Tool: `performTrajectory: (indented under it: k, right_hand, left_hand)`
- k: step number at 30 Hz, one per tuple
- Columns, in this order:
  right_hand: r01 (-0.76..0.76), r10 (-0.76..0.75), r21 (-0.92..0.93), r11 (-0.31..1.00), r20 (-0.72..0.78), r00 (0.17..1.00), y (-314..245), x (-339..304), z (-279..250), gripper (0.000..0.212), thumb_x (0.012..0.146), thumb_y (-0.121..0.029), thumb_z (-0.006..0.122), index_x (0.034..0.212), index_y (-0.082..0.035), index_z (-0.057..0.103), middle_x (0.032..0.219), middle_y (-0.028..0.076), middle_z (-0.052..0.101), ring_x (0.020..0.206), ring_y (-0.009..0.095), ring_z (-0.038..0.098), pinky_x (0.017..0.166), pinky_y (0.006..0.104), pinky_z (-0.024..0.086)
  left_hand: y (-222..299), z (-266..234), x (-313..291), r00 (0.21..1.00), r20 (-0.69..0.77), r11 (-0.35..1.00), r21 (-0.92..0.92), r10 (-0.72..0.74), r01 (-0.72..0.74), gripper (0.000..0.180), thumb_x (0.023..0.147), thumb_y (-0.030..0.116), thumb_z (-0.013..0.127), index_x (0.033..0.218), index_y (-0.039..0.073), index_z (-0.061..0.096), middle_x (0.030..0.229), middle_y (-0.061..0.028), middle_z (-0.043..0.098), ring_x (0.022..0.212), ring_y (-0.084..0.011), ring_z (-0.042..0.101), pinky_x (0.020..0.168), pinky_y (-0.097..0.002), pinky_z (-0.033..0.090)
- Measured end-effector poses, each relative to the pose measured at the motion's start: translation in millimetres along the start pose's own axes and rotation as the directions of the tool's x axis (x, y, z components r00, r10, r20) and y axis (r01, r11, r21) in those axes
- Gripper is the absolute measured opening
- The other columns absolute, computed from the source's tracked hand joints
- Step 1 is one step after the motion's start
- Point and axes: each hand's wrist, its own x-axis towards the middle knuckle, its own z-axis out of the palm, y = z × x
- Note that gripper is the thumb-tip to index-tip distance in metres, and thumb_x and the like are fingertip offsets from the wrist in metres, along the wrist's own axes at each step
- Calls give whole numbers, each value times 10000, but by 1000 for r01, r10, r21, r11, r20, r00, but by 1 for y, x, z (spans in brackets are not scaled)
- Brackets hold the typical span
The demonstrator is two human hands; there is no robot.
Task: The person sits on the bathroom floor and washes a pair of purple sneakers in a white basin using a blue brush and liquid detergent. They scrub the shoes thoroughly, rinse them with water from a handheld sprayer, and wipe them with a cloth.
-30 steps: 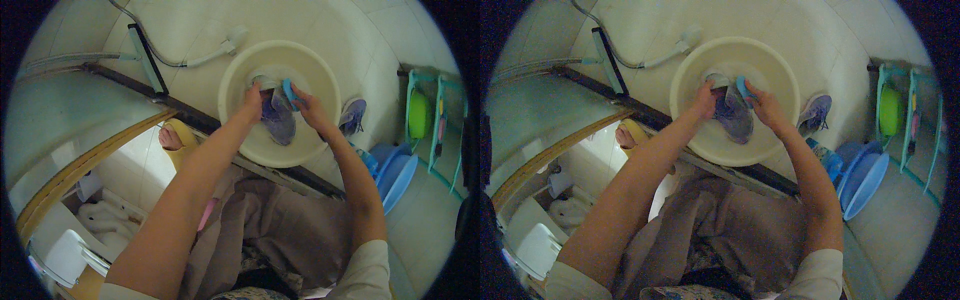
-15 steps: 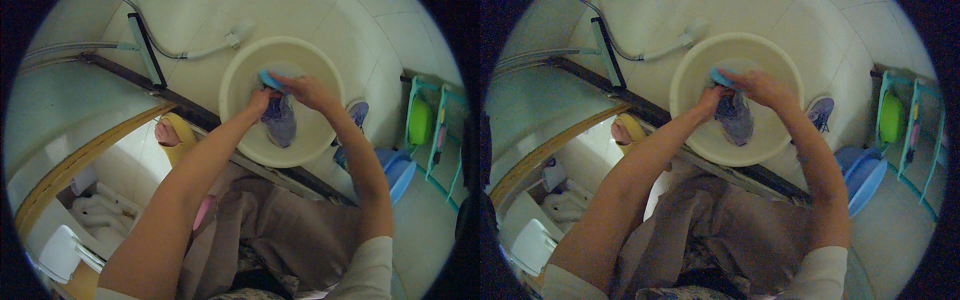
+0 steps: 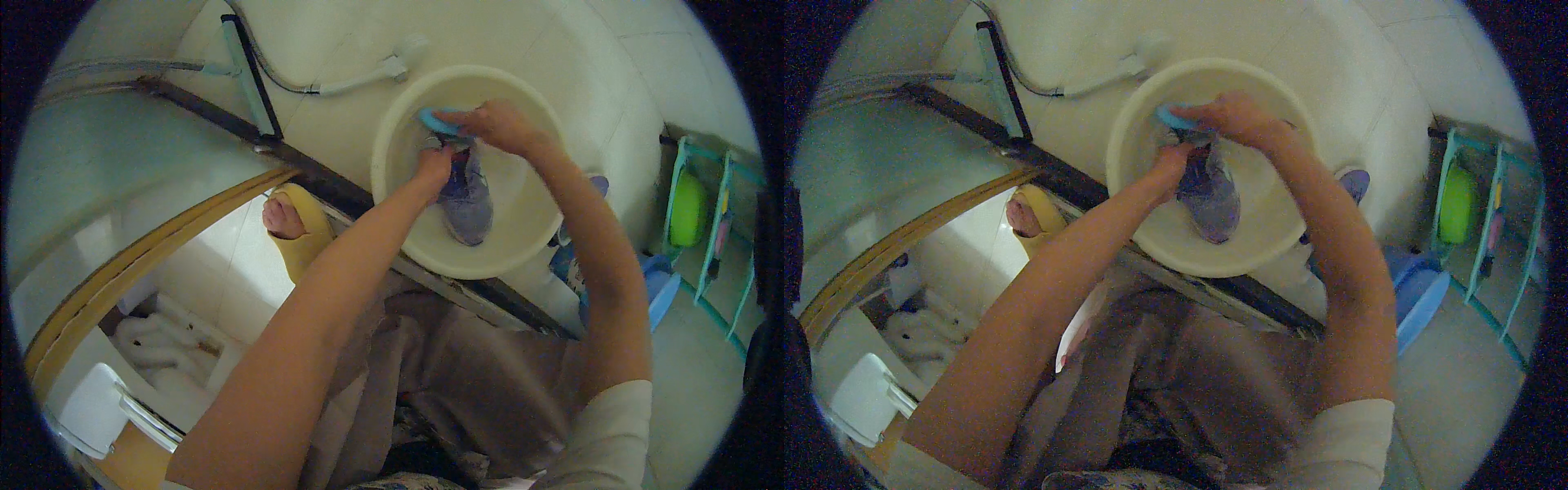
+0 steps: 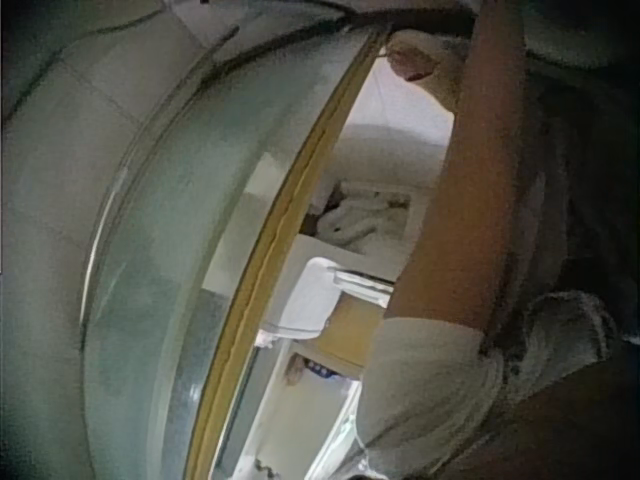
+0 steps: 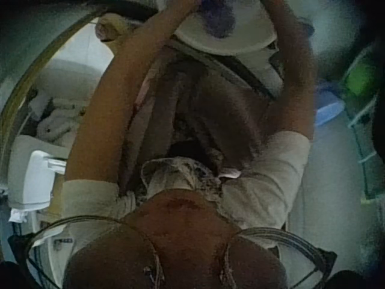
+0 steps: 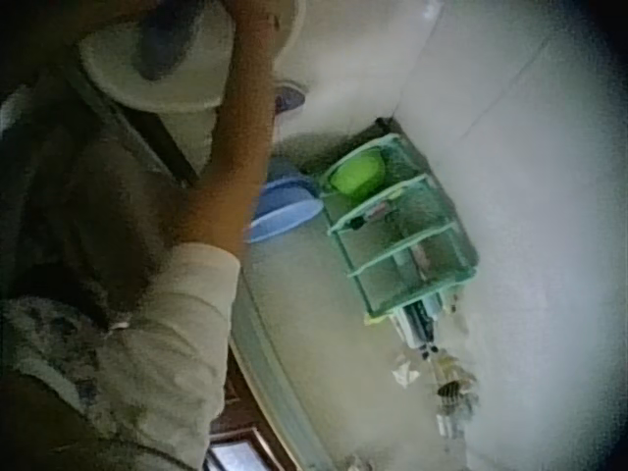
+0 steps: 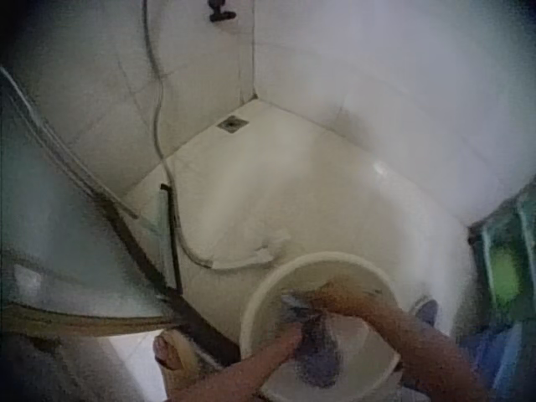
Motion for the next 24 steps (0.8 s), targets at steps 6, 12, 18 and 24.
performTrajectory:
  k: [6,12,18,24]
  right_hand:
    - [-152,208,-230,961,242,948,17,-66,10,511,807,-227,544,1272,-360,381,743,129,611,637,282,601,571,409,466]
    - [-75,92,171,982,-97,991,-13,-32,7,525,804,-188,542,1271,-363,379,724,136,596,632,307,586,560,413,463]
    - [-227,230,80,971,-33,973,-1,-63,-21,525,780,-89,530,1259,-277,426,782,148,606,662,338,577,608,425,453]
    - [-586,587,217,781,63,807,-27,-146,23,520,792,-118,510,1286,-229,391,765,195,586,692,371,572,631,434,453]
  left_hand:
    - [2,2,-13,992,-105,995,75,66,-58,437,822,353,479,1045,-20,526,952,-111,578,888,-223,533,800,-366,409]
    - [-7,-2,-7,983,-83,966,217,162,-141,436,805,364,494,995,-25,548,917,-115,577,834,-205,535,768,-350,413]
    - [45,12,-59,974,1,957,183,228,-225,413,777,390,501,838,-6,601,809,-98,600,757,-211,536,690,-333,404]
    - [90,5,-77,966,102,967,66,239,-246,302,755,335,500,781,51,601,717,-54,591,692,-165,512,686,-283,370]
